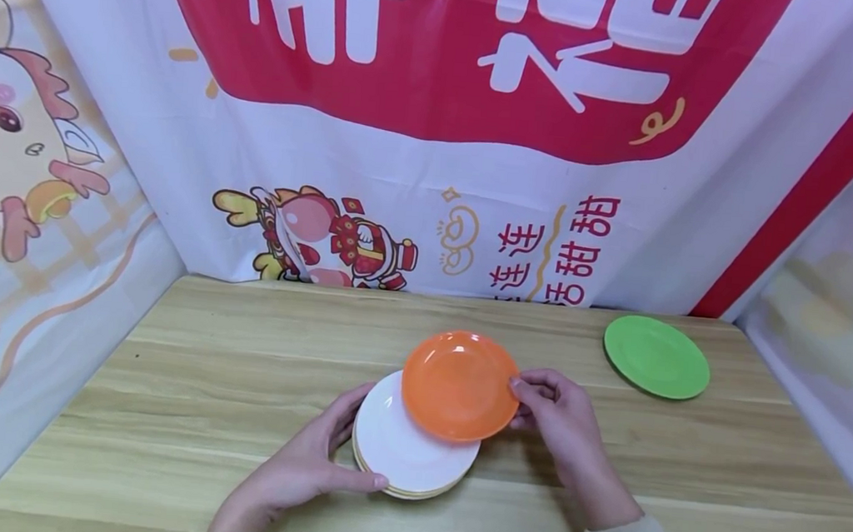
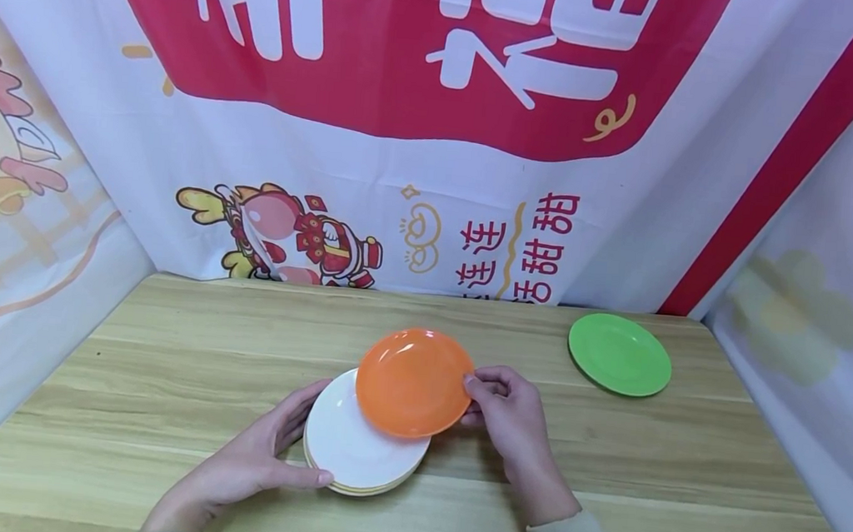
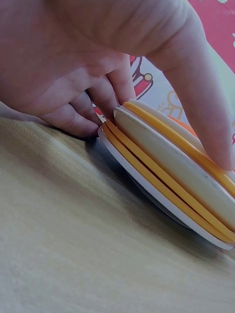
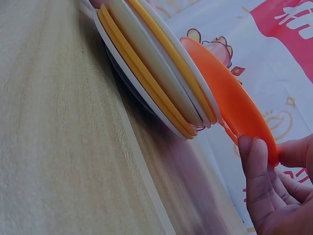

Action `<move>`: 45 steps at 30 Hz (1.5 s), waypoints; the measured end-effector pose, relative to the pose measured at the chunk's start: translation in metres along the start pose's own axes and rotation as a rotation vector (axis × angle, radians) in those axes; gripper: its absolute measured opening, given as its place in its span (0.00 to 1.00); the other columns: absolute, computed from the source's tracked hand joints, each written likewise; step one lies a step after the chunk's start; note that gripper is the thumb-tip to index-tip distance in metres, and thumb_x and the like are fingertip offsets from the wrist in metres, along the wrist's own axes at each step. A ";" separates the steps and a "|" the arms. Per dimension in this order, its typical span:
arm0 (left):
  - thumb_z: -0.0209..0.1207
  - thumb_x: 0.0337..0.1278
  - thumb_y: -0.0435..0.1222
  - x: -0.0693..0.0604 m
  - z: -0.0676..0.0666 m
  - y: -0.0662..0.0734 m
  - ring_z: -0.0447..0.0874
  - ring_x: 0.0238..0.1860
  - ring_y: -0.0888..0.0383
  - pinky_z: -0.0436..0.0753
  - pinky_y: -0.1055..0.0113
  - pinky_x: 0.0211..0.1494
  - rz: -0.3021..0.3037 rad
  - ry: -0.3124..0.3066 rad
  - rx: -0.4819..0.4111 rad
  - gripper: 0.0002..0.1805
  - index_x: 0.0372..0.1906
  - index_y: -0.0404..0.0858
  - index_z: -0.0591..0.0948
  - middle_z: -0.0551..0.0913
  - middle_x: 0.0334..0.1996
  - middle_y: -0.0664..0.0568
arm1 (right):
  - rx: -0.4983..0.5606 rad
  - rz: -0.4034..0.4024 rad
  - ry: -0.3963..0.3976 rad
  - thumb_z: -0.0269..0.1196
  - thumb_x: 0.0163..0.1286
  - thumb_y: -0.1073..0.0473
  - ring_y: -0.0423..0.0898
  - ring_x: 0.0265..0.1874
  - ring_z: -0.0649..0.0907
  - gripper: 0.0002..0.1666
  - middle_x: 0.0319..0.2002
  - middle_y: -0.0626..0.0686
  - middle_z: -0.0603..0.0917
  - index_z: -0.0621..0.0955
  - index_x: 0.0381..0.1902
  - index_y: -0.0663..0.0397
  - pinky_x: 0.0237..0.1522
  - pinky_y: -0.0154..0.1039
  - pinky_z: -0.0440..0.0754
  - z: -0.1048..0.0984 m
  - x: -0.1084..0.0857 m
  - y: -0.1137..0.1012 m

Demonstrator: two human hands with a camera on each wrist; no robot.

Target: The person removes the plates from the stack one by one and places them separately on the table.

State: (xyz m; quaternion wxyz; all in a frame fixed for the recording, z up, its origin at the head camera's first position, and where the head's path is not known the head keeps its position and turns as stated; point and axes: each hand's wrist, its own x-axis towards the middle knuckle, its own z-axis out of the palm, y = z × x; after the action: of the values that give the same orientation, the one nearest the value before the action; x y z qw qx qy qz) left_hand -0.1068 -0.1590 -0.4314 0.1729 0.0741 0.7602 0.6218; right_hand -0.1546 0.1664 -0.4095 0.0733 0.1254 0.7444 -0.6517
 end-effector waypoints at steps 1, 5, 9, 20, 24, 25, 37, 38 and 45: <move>0.85 0.43 0.38 0.000 0.000 0.000 0.53 0.88 0.45 0.50 0.47 0.90 0.001 0.000 0.002 0.62 0.84 0.51 0.61 0.60 0.86 0.52 | 0.002 0.000 0.001 0.66 0.80 0.55 0.46 0.39 0.86 0.20 0.48 0.56 0.86 0.81 0.63 0.59 0.40 0.36 0.93 0.000 0.001 0.000; 0.85 0.43 0.38 -0.001 -0.001 0.000 0.53 0.88 0.47 0.55 0.61 0.89 -0.005 0.003 0.014 0.63 0.85 0.51 0.61 0.61 0.86 0.52 | 0.011 0.001 0.003 0.66 0.80 0.55 0.46 0.40 0.87 0.21 0.48 0.56 0.86 0.81 0.63 0.60 0.41 0.36 0.93 -0.001 0.002 0.001; 0.85 0.43 0.38 -0.001 -0.001 0.000 0.53 0.88 0.47 0.58 0.81 0.81 -0.006 0.004 0.017 0.63 0.85 0.52 0.60 0.60 0.86 0.53 | 0.009 0.003 0.008 0.66 0.80 0.55 0.46 0.40 0.87 0.21 0.49 0.56 0.87 0.81 0.63 0.60 0.42 0.36 0.93 -0.002 0.004 0.000; 0.86 0.42 0.38 0.000 0.000 0.000 0.53 0.88 0.45 0.52 0.54 0.90 -0.001 0.007 0.009 0.63 0.84 0.51 0.61 0.60 0.86 0.51 | 0.007 0.002 0.041 0.65 0.81 0.56 0.45 0.38 0.88 0.20 0.49 0.55 0.87 0.80 0.63 0.61 0.42 0.35 0.92 -0.010 0.007 0.001; 0.86 0.42 0.38 -0.001 0.001 0.000 0.53 0.88 0.44 0.49 0.46 0.90 -0.003 0.009 0.002 0.63 0.84 0.51 0.62 0.60 0.86 0.50 | 0.006 0.011 0.044 0.65 0.81 0.55 0.45 0.39 0.87 0.22 0.50 0.55 0.87 0.80 0.65 0.61 0.43 0.34 0.92 -0.011 0.007 0.001; 0.86 0.42 0.38 -0.001 0.001 0.000 0.53 0.88 0.44 0.49 0.46 0.90 -0.005 0.010 0.002 0.63 0.84 0.51 0.62 0.60 0.86 0.50 | 0.005 0.014 0.044 0.65 0.81 0.55 0.45 0.39 0.88 0.22 0.51 0.56 0.87 0.79 0.65 0.61 0.43 0.34 0.92 -0.011 0.008 0.001; 0.86 0.42 0.37 0.000 0.001 0.000 0.52 0.88 0.44 0.49 0.46 0.90 -0.005 0.008 -0.001 0.64 0.85 0.50 0.60 0.59 0.87 0.50 | 0.006 0.014 0.052 0.64 0.82 0.54 0.43 0.39 0.88 0.22 0.50 0.56 0.87 0.79 0.65 0.62 0.44 0.34 0.93 -0.012 0.009 0.000; 0.86 0.43 0.37 0.000 0.000 0.000 0.52 0.88 0.44 0.49 0.46 0.90 -0.003 0.007 0.001 0.64 0.85 0.50 0.60 0.59 0.87 0.50 | 0.010 0.012 0.052 0.64 0.82 0.55 0.43 0.39 0.88 0.22 0.49 0.56 0.87 0.79 0.65 0.62 0.44 0.35 0.93 -0.012 0.009 0.000; 0.85 0.43 0.38 0.001 0.000 -0.001 0.52 0.88 0.45 0.49 0.47 0.90 0.000 0.006 0.009 0.64 0.85 0.50 0.59 0.59 0.87 0.49 | 0.018 0.014 0.062 0.63 0.82 0.54 0.43 0.39 0.88 0.22 0.49 0.56 0.87 0.79 0.65 0.62 0.43 0.35 0.93 -0.013 0.010 0.001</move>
State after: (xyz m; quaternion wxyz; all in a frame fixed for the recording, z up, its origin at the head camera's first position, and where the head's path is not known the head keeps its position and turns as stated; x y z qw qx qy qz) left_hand -0.1073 -0.1591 -0.4321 0.1702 0.0729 0.7635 0.6187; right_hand -0.1631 0.1802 -0.4113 0.0536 0.1513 0.7394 -0.6538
